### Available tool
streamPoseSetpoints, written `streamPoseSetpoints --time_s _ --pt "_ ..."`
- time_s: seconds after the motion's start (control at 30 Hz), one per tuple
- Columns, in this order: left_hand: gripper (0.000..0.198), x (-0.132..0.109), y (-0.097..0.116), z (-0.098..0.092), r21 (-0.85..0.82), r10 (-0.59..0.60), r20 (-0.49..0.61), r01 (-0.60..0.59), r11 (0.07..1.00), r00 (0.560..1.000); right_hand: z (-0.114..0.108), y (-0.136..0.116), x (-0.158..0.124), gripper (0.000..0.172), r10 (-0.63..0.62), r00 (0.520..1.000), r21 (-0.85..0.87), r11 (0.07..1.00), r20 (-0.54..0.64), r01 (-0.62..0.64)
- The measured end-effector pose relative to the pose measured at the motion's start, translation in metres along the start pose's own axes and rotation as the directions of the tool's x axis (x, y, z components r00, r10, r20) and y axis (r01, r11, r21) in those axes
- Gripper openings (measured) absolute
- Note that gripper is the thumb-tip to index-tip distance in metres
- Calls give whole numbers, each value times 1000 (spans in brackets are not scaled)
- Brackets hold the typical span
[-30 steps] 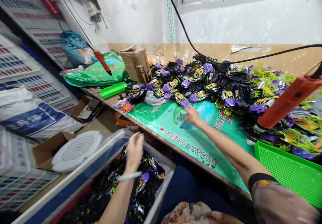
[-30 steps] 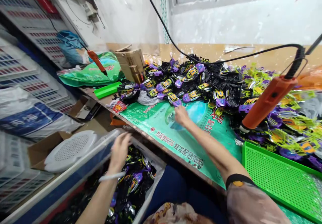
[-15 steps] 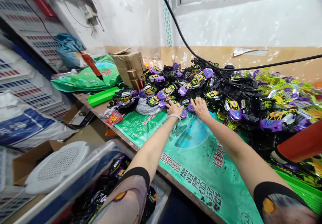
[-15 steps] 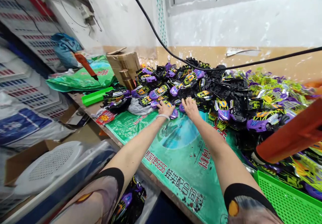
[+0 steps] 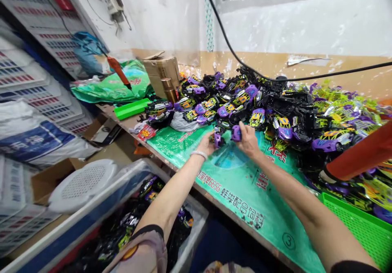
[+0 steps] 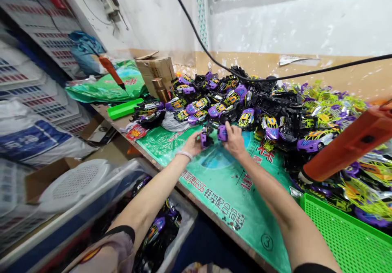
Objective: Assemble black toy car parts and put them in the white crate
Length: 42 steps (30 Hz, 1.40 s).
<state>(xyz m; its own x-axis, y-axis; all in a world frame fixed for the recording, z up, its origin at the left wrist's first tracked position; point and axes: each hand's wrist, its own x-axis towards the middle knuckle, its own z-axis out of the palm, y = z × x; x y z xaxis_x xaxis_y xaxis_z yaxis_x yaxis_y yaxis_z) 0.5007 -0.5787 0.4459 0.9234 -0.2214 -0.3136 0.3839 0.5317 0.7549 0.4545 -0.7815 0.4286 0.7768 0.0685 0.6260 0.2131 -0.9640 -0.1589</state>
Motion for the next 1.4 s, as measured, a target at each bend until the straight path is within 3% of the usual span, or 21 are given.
streamPoseSetpoints --time_s 0.1,0.27,0.33,0.43,0.53,0.6,0.7,0.8,0.93,1.07,1.27,1.4 --pt "41 -47 -15 -18 -149 -91 117 108 983 989 -16 -10 -35 99 124 976 257 963 -180 -75" --pt "63 -118 -39 -36 -322 -127 315 231 918 941 -48 -18 -100 105 189 957 421 903 -218 -82" --pt "63 -136 -45 -41 -332 -112 327 225 916 938 -61 -21 -124 113 260 952 483 862 -163 -153" --pt "55 -149 -52 -50 -298 -139 301 231 926 943 -81 -27 -156 130 360 932 580 751 42 -316" --pt "49 -156 -57 -59 -272 -159 281 238 933 946 -97 -34 -177 131 418 872 616 625 256 -480" --pt "44 -160 -58 -62 -279 -124 268 200 939 955 -101 -35 -183 115 464 823 620 551 328 -558" --pt "38 -168 -58 -61 -302 -47 228 116 946 973 -94 -28 -177 85 574 750 620 468 329 -630" --pt "41 -175 -57 -58 -294 -31 187 87 952 982 -79 -15 -164 63 641 687 575 436 341 -692" --pt "45 -179 -61 -58 -265 -38 190 89 960 981 -72 -8 -156 35 644 640 534 396 418 -747" --pt "50 -177 -73 -57 -238 -64 194 110 965 979 -80 -16 -160 31 657 657 668 304 368 -679" --pt "44 -180 -91 -36 -234 -95 187 138 962 978 -87 -29 -161 34 661 704 778 291 258 -557" --pt "40 -185 -98 -20 -232 -43 132 73 970 990 -90 -33 -159 44 646 732 814 296 214 -499"
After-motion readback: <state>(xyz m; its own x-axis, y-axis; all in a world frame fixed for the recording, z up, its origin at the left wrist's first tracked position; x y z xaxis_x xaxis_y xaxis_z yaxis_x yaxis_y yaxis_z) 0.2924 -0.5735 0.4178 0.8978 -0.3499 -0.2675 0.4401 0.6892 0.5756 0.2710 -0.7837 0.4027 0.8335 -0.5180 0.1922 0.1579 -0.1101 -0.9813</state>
